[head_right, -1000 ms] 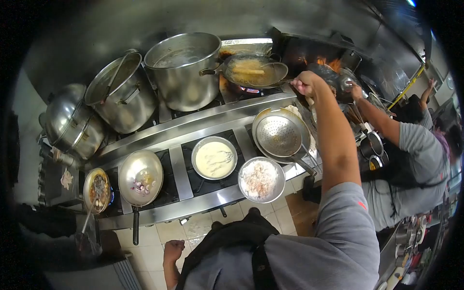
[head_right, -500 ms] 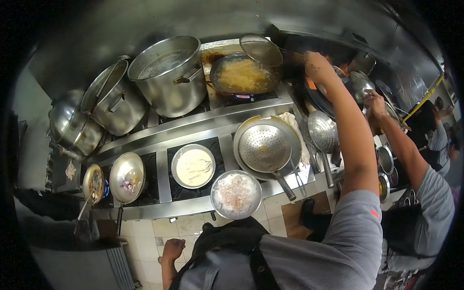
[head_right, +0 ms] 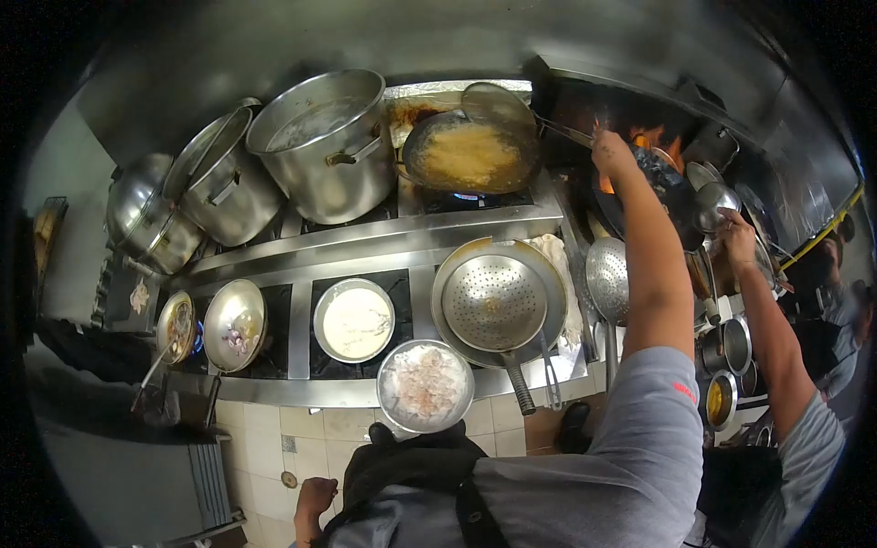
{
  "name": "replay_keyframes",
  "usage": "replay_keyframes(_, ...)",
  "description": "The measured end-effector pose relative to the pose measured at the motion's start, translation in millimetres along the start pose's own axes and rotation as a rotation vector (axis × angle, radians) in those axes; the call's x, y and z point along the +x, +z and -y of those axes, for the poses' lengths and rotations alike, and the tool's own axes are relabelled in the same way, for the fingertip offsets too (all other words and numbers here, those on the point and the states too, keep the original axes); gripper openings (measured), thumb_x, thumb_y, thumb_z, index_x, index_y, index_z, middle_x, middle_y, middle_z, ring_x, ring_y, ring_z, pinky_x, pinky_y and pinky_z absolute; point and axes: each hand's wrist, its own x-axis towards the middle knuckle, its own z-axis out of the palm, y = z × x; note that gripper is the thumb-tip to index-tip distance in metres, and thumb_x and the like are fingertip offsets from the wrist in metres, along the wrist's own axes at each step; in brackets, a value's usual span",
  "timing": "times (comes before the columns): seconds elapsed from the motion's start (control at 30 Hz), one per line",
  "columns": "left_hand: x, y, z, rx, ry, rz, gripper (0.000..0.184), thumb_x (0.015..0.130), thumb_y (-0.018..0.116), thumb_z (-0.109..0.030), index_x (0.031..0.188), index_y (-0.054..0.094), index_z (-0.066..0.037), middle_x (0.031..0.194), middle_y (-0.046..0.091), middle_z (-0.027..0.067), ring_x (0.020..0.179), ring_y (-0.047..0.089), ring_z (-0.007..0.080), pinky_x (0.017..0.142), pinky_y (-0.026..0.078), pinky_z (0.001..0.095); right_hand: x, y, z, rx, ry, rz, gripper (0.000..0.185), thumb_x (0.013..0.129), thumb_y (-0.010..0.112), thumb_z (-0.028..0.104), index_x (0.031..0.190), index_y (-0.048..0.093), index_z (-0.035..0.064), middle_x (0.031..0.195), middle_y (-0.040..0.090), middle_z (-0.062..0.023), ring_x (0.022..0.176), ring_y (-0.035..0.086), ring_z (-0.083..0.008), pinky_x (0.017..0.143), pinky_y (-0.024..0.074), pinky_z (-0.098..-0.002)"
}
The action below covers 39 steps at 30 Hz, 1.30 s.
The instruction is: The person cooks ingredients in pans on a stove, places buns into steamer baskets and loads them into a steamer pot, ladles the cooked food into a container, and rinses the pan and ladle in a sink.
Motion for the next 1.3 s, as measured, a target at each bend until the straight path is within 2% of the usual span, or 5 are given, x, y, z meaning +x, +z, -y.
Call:
replay_keyframes(0.67,-1,8,-4,-0.020,-0.165,0.027,0.027,0.087,0.049,-0.023,0.085,0.071,-0.008,0.086,0.067,0.0184,0.083,0.064,0.0359,0.074,0.051,0.0463,-18,-60,27,0.302,0.498,0.695,0.021,0.081,0.051,0.008,0.071,0.066,-0.0032,0.065,0.066,-0.0178,0.054,0.066,-0.0212,0.046,0.0502,-0.0360)
replay_keyframes(0.83,-6,-3,-16,-0.400,-0.413,-0.090,0.034,0.089,0.048,-0.029,0.085,0.069,-0.003,0.089,0.066,0.0213,0.086,0.063,0.0383,0.077,0.050,0.0467,-12,8,-3,-0.014,-0.173,0.625,0.011,0.070,0.063,0.014,0.073,0.069,0.0056,0.073,0.067,-0.0182,0.074,0.068,-0.0310,0.062,0.0517,-0.0421)
replay_keyframes(0.93,-20,-19,-36,-0.521,-0.516,-0.100,0.038,0.090,0.046,-0.031,0.083,0.069,-0.001,0.090,0.066,0.0216,0.087,0.062,0.0382,0.077,0.049,0.0466,-18,15,17,0.173,0.494,0.626,0.010,0.069,0.063,0.017,0.071,0.066,0.0084,0.075,0.068,-0.0137,0.076,0.066,-0.0339,0.064,0.0511,-0.0424)
replay_keyframes(1.07,-16,32,0,-0.129,-0.229,0.003,0.038,0.089,0.047,-0.031,0.081,0.069,-0.002,0.089,0.066,0.0209,0.086,0.062,0.0386,0.077,0.050,0.0467,-39,63,-46,-0.456,-0.524,0.160,0.016,0.081,0.052,0.022,0.081,0.065,0.0123,0.076,0.066,-0.0127,0.075,0.066,-0.0280,0.065,0.0497,-0.0427)
replay_keyframes(1.3,-12,35,7,-0.311,-0.343,-0.097,0.024,0.081,0.052,-0.024,0.079,0.066,-0.005,0.084,0.064,0.0193,0.083,0.062,0.0370,0.074,0.049,0.0448,-52,-17,52,0.029,0.340,0.089,0.031,0.090,0.051,0.029,0.097,0.065,0.0021,0.100,0.064,-0.0238,0.098,0.059,-0.0421,0.084,0.0463,-0.0476)
